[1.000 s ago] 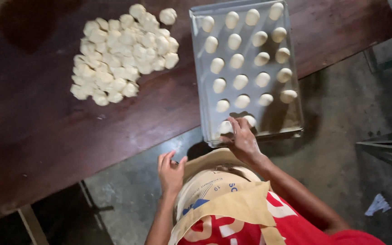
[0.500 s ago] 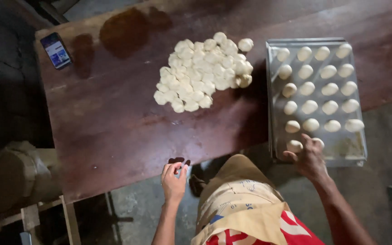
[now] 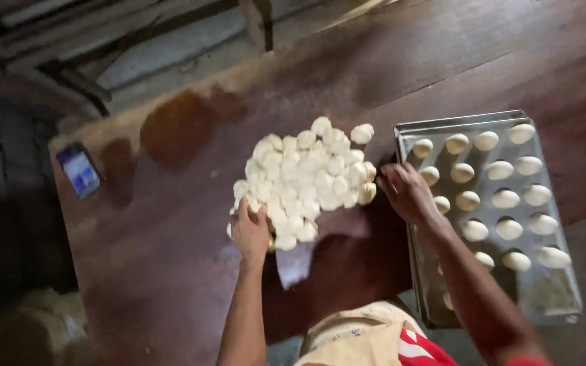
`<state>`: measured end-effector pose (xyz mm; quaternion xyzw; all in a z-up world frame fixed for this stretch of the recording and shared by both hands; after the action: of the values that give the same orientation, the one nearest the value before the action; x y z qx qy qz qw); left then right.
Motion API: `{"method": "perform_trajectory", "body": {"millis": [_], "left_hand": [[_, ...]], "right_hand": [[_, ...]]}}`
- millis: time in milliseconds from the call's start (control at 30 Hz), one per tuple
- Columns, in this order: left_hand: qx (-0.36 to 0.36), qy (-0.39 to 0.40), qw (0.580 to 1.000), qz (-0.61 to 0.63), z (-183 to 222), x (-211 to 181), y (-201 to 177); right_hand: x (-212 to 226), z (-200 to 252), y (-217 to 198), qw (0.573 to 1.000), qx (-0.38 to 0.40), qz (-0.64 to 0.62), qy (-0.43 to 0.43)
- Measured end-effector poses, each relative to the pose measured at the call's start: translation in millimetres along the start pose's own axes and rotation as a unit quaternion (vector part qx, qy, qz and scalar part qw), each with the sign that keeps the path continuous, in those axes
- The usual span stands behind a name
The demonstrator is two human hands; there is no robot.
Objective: Arranging small pre-portioned dough balls onto a metal baking tray in organized rows.
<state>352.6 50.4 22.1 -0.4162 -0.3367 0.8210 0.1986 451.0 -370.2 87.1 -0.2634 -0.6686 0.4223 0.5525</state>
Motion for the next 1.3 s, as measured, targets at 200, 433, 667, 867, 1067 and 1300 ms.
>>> {"method": "perform_trajectory", "body": {"millis": [200, 433, 667, 867, 1067, 1300], "left_hand": [[-0.235, 0.187, 0.945, 0.128, 29, 12, -23], [0.03, -0.045, 0.587, 0.807, 97, 93, 15], [0.161, -0.051, 0.569, 0.805, 135, 125, 34], [-0.15, 0.041, 0.928, 0.338, 195, 218, -6], [-0.212, 0.278, 0.935, -0.066, 213, 149, 14], [-0.249, 0.311, 0.887, -0.234, 107, 146, -3]], "right_hand": [[-43, -141, 44, 0.995, 0.031, 0.034, 0.09], [-72, -140, 107, 0.999, 0.026, 0.025, 0.024], [3, 51, 50, 0.961, -0.122, -0.243, 0.059], [51, 225, 105, 0.995, -0.048, -0.089, 0.002], [129, 233, 151, 0.988, -0.009, 0.147, -0.048], [76, 113, 148, 0.932, -0.107, 0.293, -0.188]]}}
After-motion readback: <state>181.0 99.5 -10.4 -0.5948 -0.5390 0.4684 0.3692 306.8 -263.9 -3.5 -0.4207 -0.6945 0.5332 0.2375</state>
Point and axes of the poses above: each hand's wrist, its own z-axis away from the middle knuckle, its own y-axis out of the palm, x = y × z, the point moved 6 cm from there along -z, towards the middle knuckle, and after that the axes turned 13 degrees about x, right-handed, at the moved point
